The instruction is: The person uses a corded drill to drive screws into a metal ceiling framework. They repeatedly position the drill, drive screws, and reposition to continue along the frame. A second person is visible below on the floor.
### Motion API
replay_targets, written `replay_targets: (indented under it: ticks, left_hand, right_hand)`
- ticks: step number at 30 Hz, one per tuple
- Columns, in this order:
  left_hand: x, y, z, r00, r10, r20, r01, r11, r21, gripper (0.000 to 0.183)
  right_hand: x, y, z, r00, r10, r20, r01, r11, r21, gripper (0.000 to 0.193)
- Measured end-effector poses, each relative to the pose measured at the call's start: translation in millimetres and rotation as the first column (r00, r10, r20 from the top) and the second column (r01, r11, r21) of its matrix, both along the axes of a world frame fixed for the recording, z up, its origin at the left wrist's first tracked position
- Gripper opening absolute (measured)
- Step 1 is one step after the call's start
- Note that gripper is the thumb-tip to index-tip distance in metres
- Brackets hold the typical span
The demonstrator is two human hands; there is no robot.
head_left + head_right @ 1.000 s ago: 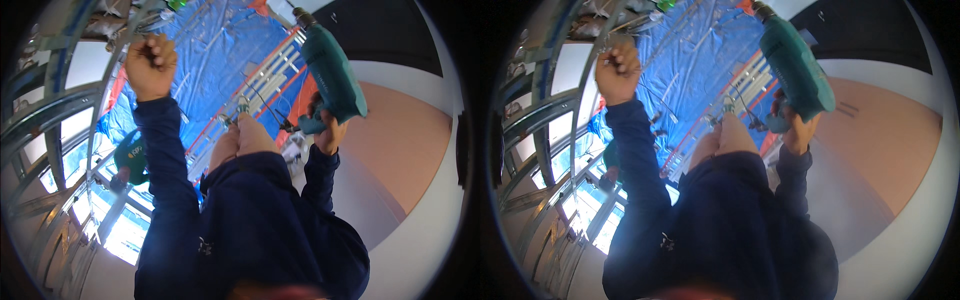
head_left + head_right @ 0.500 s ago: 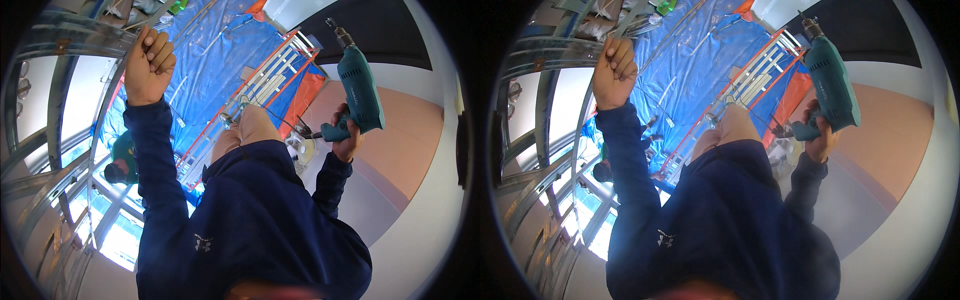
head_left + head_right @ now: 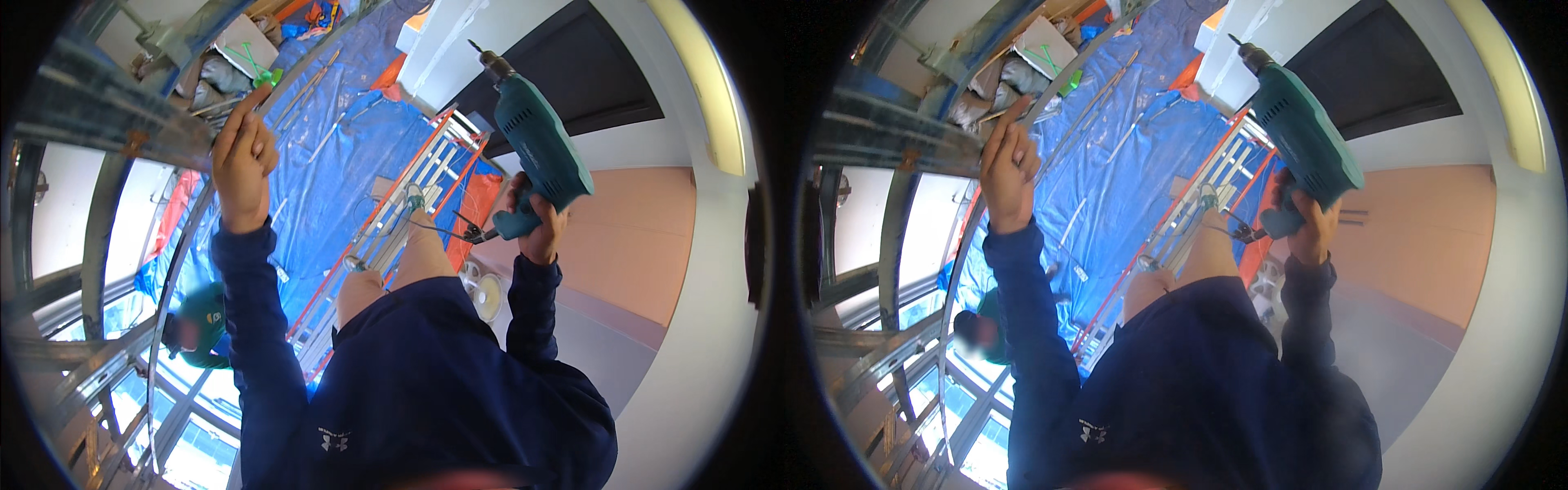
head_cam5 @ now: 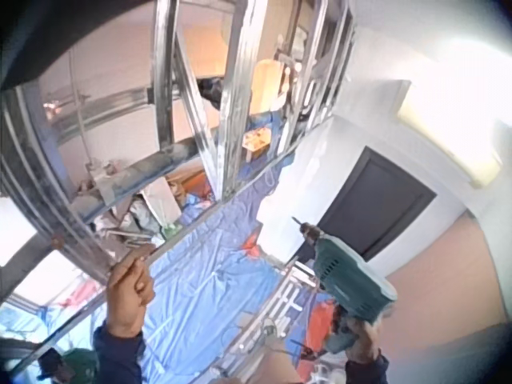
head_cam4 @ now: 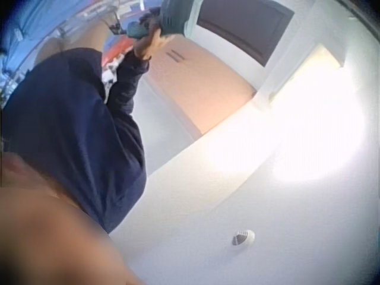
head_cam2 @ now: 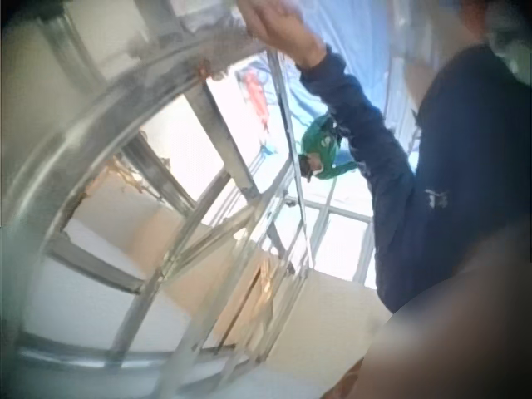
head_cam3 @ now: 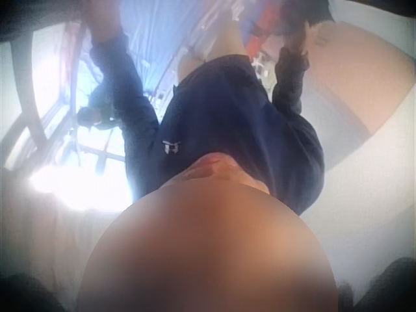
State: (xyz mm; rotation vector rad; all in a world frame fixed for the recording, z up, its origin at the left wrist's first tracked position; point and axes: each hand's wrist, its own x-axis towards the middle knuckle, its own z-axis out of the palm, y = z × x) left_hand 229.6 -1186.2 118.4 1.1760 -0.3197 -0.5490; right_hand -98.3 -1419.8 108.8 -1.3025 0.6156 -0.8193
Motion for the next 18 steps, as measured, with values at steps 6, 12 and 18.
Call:
replay_targets:
  ticks: [6,12,18]
  left_hand:
    - [-6.2,-12.3,-8.7,0.992,0.12,-0.024,-0.121,0.992,-0.029,0.038]
    - [-25.9,-66.3,-18.9,0.976,0.115,-0.183,-0.122,0.992,-0.03,0.031]
    - [-30.0,-187.9,-88.8,0.697,-0.234,-0.678,-0.002,0.945,-0.328,0.037]
  right_hand:
    - [75.1,-102.6,-4.5,0.985,0.089,0.146,-0.087,0.996,-0.022,0.047]
    - [130.5,-217.2,-14.4,0.976,0.143,0.163,-0.143,0.99,-0.01,0.043]
    - [159.8,-292.7,-22.8,0.974,0.201,0.102,-0.199,0.98,-0.023,0.048]
